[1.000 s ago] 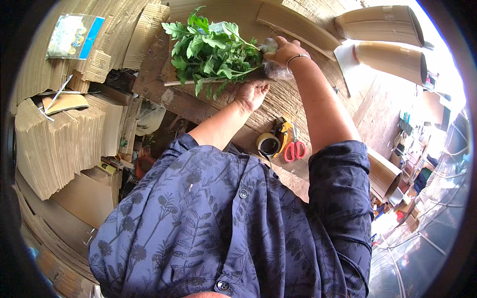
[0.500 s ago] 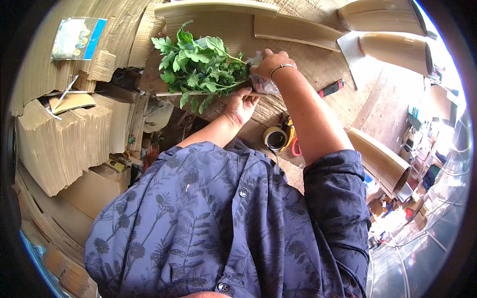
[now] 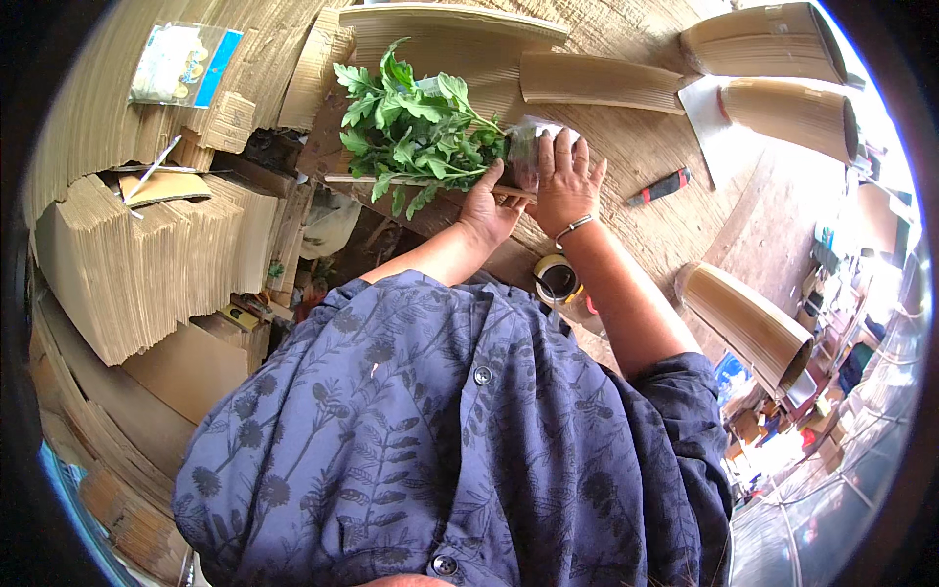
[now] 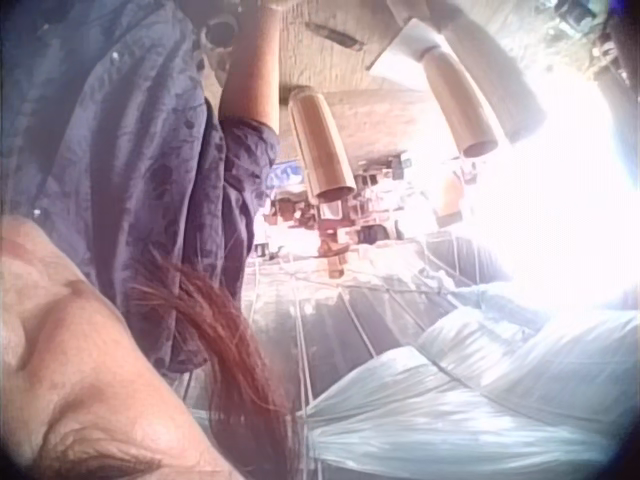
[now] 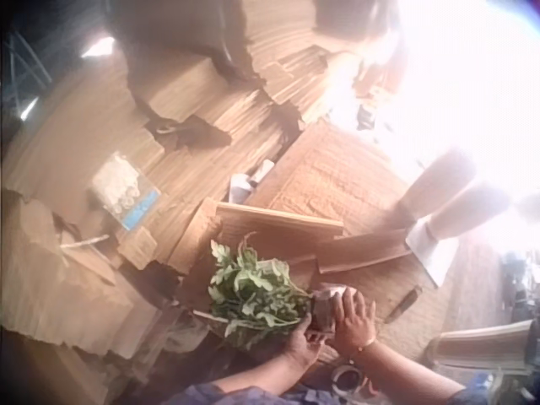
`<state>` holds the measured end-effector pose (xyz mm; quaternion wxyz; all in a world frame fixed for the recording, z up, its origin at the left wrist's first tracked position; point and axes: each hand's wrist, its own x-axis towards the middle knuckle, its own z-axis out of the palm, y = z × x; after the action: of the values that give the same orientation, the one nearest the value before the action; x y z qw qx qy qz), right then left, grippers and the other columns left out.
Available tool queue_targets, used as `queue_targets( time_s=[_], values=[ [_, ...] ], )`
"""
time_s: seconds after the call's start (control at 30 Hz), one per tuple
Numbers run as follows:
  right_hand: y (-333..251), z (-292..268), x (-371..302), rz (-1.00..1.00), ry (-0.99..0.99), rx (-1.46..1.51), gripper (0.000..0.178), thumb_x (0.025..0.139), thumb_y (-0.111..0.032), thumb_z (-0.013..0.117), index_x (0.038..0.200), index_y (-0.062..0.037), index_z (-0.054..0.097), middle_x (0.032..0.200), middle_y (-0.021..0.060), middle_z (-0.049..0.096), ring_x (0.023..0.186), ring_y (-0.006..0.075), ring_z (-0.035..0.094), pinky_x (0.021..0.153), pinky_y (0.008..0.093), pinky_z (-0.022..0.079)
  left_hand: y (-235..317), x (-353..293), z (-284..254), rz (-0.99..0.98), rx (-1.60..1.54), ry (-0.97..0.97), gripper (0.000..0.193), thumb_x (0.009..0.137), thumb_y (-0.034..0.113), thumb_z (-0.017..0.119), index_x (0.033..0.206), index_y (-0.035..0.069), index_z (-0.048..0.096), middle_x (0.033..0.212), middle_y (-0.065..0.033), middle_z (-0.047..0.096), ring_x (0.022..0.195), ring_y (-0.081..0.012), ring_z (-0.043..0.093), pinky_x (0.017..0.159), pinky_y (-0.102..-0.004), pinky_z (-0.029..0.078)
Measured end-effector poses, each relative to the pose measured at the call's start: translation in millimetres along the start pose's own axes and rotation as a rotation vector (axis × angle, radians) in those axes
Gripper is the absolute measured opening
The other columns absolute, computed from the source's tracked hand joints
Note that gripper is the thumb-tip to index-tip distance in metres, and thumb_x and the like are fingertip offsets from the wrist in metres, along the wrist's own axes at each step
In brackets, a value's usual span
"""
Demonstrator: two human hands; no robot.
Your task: The person assembles cylindrical cardboard planters by rolling corrugated sheets around a plastic bottle, securing them with a tape gun, and inserting the bottle into the center. They repeat this process for multiple units, placing finished planters on the work surface.
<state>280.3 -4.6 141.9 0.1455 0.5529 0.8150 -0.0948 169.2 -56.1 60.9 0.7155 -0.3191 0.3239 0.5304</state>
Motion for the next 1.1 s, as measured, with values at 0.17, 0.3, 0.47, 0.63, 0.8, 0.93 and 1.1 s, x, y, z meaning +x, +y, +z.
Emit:
queue_targets(
  time_s=[0.17, 0.3, 0.47, 0.63, 0.8, 0.93, 1.1],
  values=[
    [3, 34, 7, -0.18, 0.324, -0.003, 0.066, 0.086, -0.021, 0.058, 0.149, -0.0198, 0.035, 0.148, 0.0262, 0.03, 0.133, 0.0543, 0.032, 0.104, 0.0679, 0.032, 4, 8, 1, -0.05, 0.005, 0.048, 0.043, 0.089, 0.028, 0.073, 0.12, 0.006, 0.054, 0.121, -0.0143, 0.054, 0.11, -0.0293, 0.053, 0.098, -0.0459, 0.049],
    [5, 36, 20, -0.2, 0.33, -0.056, 0.065, 0.085, -0.025, 0.059, 0.146, -0.0246, 0.039, 0.147, 0.0248, 0.032, 0.133, 0.053, 0.032, 0.103, 0.0683, 0.031, 11, 0, 14, -0.017, 0.02, 0.019, 0.039, 0.091, 0.027, 0.069, 0.119, 0.006, 0.053, 0.117, -0.0145, 0.055, 0.11, -0.0301, 0.052, 0.101, -0.0488, 0.047],
    [7, 46, 30, -0.22, 0.396, -0.096, 0.057, 0.085, -0.028, 0.058, 0.141, -0.0279, 0.047, 0.147, 0.0211, 0.035, 0.134, 0.0479, 0.033, 0.103, 0.0689, 0.03, 16, -5, 23, -0.033, 0.105, 0.055, 0.028, 0.092, 0.03, 0.066, 0.1, 0.004, 0.06, 0.104, -0.012, 0.058, 0.099, -0.0255, 0.053, 0.094, -0.0414, 0.048],
    [9, 46, 31, -0.223, 0.428, -0.035, 0.054, 0.084, -0.028, 0.058, 0.138, -0.0276, 0.05, 0.146, 0.0207, 0.035, 0.135, 0.047, 0.033, 0.102, 0.0688, 0.031, 21, -4, 20, -0.104, 0.117, 0.118, 0.032, 0.091, 0.031, 0.066, 0.109, 0.006, 0.058, 0.107, -0.0079, 0.056, 0.097, -0.0246, 0.052, 0.089, -0.0387, 0.047],
    [8, 55, 27, -0.2, 0.447, -0.034, 0.054, 0.085, -0.028, 0.057, 0.138, -0.0281, 0.05, 0.146, 0.0208, 0.035, 0.135, 0.0476, 0.033, 0.103, 0.07, 0.031, 25, -13, 24, -0.165, 0.141, 0.155, 0.038, 0.097, 0.035, 0.056, 0.094, -0.002, 0.064, 0.108, -0.0104, 0.057, 0.102, -0.0262, 0.052, 0.092, -0.0384, 0.047],
    [11, 55, 31, -0.213, 0.45, -0.028, 0.055, 0.085, -0.03, 0.057, 0.14, -0.0285, 0.049, 0.146, 0.021, 0.035, 0.135, 0.0482, 0.033, 0.103, 0.0712, 0.03, 28, -11, 23, -0.153, 0.211, 0.054, 0.029, 0.094, 0.031, 0.058, 0.094, 0.002, 0.065, 0.103, -0.0084, 0.06, 0.097, -0.0228, 0.055, 0.091, -0.037, 0.047],
    [11, 40, 38, -0.23, 0.331, -0.086, 0.057, 0.084, -0.036, 0.059, 0.14, -0.0277, 0.05, 0.149, 0.0209, 0.034, 0.134, 0.0492, 0.033, 0.103, 0.0724, 0.03, 31, -12, 31, -0.142, 0.199, 0.12, 0.026, 0.094, 0.029, 0.059, 0.099, 0.004, 0.063, 0.104, -0.0067, 0.06, 0.099, -0.0231, 0.055, 0.092, -0.0378, 0.047]
  ],
)
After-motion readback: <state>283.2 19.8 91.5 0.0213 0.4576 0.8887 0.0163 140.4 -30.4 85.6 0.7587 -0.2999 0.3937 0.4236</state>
